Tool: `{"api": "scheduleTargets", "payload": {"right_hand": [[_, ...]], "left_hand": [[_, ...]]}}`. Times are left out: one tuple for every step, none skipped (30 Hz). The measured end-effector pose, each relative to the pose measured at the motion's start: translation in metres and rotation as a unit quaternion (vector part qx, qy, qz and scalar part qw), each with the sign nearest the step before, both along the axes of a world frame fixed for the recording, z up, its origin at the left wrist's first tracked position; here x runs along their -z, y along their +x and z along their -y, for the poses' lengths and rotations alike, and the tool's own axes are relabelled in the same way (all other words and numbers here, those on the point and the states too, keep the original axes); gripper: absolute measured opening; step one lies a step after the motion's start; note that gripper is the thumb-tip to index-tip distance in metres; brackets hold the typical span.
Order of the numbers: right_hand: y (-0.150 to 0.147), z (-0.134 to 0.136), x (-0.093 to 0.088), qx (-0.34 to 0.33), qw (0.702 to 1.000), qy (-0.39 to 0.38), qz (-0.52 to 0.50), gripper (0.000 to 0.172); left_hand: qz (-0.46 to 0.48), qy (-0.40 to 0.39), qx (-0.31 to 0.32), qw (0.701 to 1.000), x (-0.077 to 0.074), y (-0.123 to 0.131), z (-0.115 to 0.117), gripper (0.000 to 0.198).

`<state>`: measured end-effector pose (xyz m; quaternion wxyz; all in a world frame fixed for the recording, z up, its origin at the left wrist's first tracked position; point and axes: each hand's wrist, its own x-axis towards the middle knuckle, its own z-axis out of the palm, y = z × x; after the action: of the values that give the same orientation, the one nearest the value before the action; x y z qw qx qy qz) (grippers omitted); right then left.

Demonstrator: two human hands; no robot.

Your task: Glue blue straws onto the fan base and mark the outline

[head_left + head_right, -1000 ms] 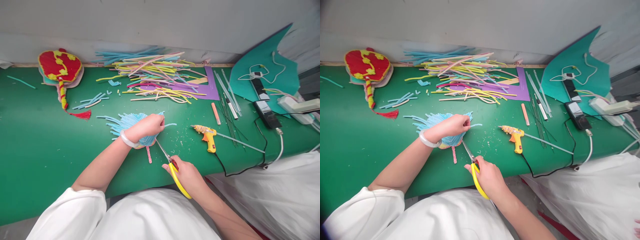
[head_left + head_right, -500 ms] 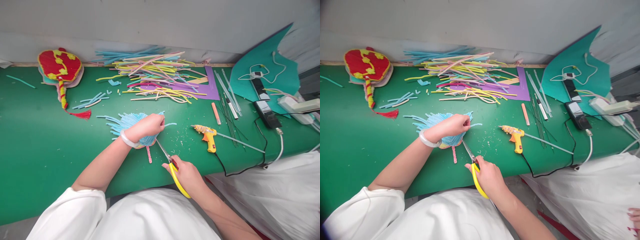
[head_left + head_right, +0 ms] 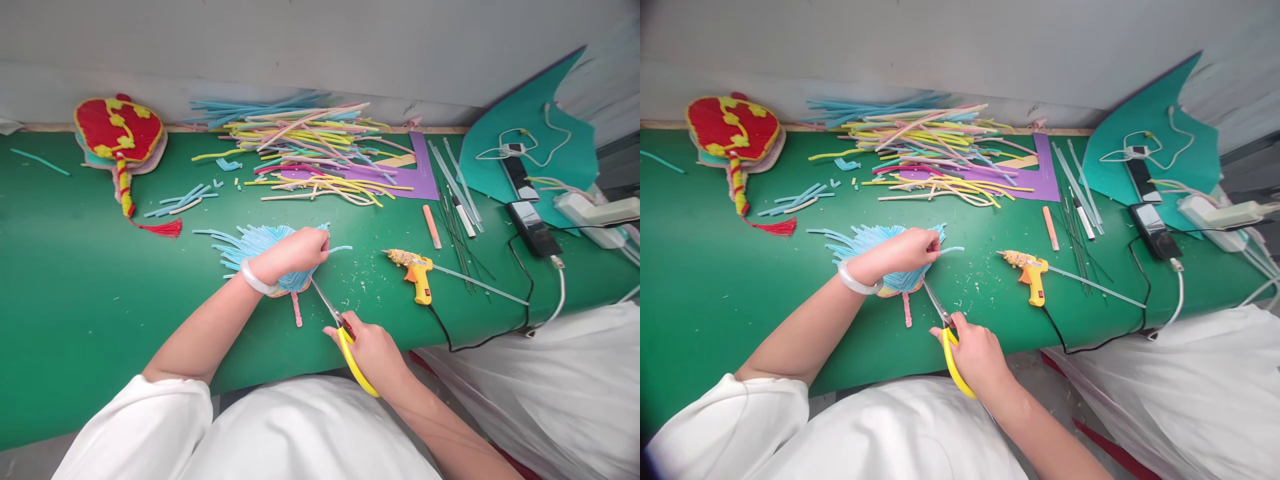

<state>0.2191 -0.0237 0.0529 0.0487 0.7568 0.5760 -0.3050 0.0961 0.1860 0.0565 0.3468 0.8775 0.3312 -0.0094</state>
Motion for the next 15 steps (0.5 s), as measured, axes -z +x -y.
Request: {"api": "scheduleTargets", "payload": {"right_hand": [[0.0000, 0.0000, 0.0006, -0.001, 1.000, -0.001, 0.003, 0.030], [0.0000, -0.0001, 0.0013, -0.003, 1.000, -0.001, 0.007, 0.030], [0.0000, -0.0003, 0.0022, -0.004, 1.000, -0.002, 0.011, 0.030], [-0.0002, -0.0005, 0.0030, -0.005, 1.000, -0.003, 0.015, 0.030], [-0.0003, -0.0007, 0.0037, -0.007, 1.000, -0.003, 0.018, 0.030], [-0.0005, -0.0009, 0.0041, -0.009, 1.000, -0.005, 0.021, 0.030], [-0.0006, -0.0010, 0.0043, -0.012, 1.000, -0.005, 0.023, 0.030], [-0.0006, -0.0009, 0.0042, -0.014, 1.000, -0.003, 0.024, 0.031], [-0.0005, -0.0006, 0.0038, -0.016, 1.000, 0.002, 0.025, 0.031], [-0.0001, 0.0000, 0.0031, -0.017, 0.999, 0.011, 0.025, 0.031], [0.0005, 0.0008, 0.0022, -0.017, 0.999, 0.022, 0.025, 0.031], [0.0013, 0.0019, 0.0012, -0.018, 0.999, 0.033, 0.025, 0.031], [0.0023, 0.0031, 0.0001, -0.017, 0.999, 0.042, 0.025, 0.031], [0.0035, 0.0043, -0.0011, -0.017, 0.998, 0.047, 0.027, 0.031], [0.0049, 0.0057, -0.0022, -0.017, 0.998, 0.050, 0.030, 0.031]], "left_hand": [[-0.002, 0.001, 0.000, 1.000, -0.0002, 0.0002, 0.0000, 0.010], [-0.005, 0.002, 0.000, 1.000, -0.0007, 0.0005, 0.0002, 0.010], [-0.007, 0.002, 0.000, 1.000, -0.0013, 0.0008, 0.0003, 0.010], [-0.010, 0.001, 0.001, 1.000, -0.0021, 0.0011, 0.0006, 0.011], [-0.013, 0.000, 0.002, 1.000, -0.0029, 0.0013, 0.0009, 0.011], [-0.015, -0.001, 0.002, 1.000, -0.0038, 0.0015, 0.0011, 0.011], [-0.016, -0.001, 0.003, 1.000, -0.0045, 0.0016, 0.0014, 0.011], [-0.016, -0.001, 0.003, 1.000, -0.0050, 0.0016, 0.0016, 0.011], [-0.016, -0.001, 0.002, 1.000, -0.0053, 0.0014, 0.0016, 0.011], [-0.014, -0.001, 0.002, 1.000, -0.0052, 0.0011, 0.0015, 0.011], [-0.012, 0.000, 0.001, 1.000, -0.0049, 0.0007, 0.0013, 0.011], [-0.008, 0.001, 0.000, 1.000, -0.0043, 0.0002, 0.0010, 0.011], [-0.004, 0.002, -0.001, 1.000, -0.0036, -0.0003, 0.0005, 0.011], [0.001, 0.002, -0.005, 1.000, -0.0028, -0.0007, 0.0001, 0.010], [0.005, 0.001, -0.009, 1.000, -0.0023, -0.0010, -0.0003, 0.010]]}}
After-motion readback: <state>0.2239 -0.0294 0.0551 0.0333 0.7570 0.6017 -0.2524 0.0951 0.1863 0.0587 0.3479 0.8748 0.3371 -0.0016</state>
